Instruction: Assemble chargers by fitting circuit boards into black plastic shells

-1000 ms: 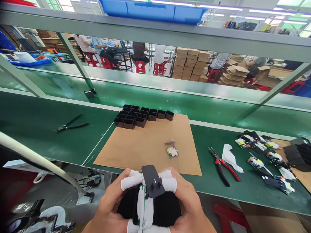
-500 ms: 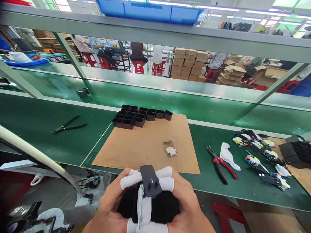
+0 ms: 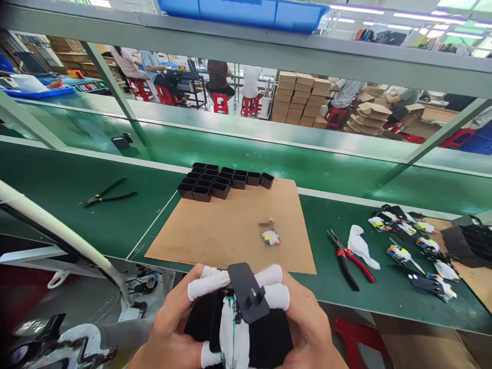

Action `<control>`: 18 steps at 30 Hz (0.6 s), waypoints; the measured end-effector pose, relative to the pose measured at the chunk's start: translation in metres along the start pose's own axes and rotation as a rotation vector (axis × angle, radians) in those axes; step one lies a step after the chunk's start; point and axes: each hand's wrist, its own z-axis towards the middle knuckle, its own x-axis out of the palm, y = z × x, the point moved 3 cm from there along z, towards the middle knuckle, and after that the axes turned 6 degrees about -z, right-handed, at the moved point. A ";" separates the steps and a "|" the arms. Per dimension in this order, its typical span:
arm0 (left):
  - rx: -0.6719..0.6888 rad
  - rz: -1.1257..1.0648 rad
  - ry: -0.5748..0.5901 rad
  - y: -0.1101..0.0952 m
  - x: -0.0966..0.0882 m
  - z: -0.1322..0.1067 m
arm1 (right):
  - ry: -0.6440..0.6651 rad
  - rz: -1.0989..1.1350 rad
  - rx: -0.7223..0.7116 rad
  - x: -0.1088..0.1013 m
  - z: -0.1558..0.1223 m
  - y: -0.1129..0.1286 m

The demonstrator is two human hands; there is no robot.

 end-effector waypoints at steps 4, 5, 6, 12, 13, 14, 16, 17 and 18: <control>0.065 -0.077 0.057 -0.002 0.003 0.004 | 0.052 0.036 -0.066 0.005 0.013 0.008; 0.074 -0.084 0.059 -0.003 0.004 0.004 | 0.055 0.063 -0.108 0.007 0.017 0.011; 0.080 -0.088 0.056 -0.003 0.004 0.005 | 0.057 0.078 -0.133 0.010 0.021 0.014; 0.077 -0.119 0.063 -0.006 0.004 0.006 | 0.061 0.032 0.007 0.020 0.024 0.027; 0.081 -0.115 0.054 -0.006 0.004 0.006 | 0.061 0.029 0.021 0.021 0.022 0.028; 0.086 -0.109 0.042 -0.007 0.004 0.007 | 0.059 0.021 0.029 0.021 0.021 0.029; 0.085 -0.095 0.022 -0.008 0.003 0.007 | 0.054 -0.003 0.034 0.022 0.020 0.031; 0.083 -0.089 0.019 -0.009 0.003 0.007 | 0.054 -0.013 0.029 0.022 0.020 0.031; 0.079 -0.083 0.019 -0.009 0.003 0.007 | 0.054 -0.018 0.019 0.022 0.020 0.032</control>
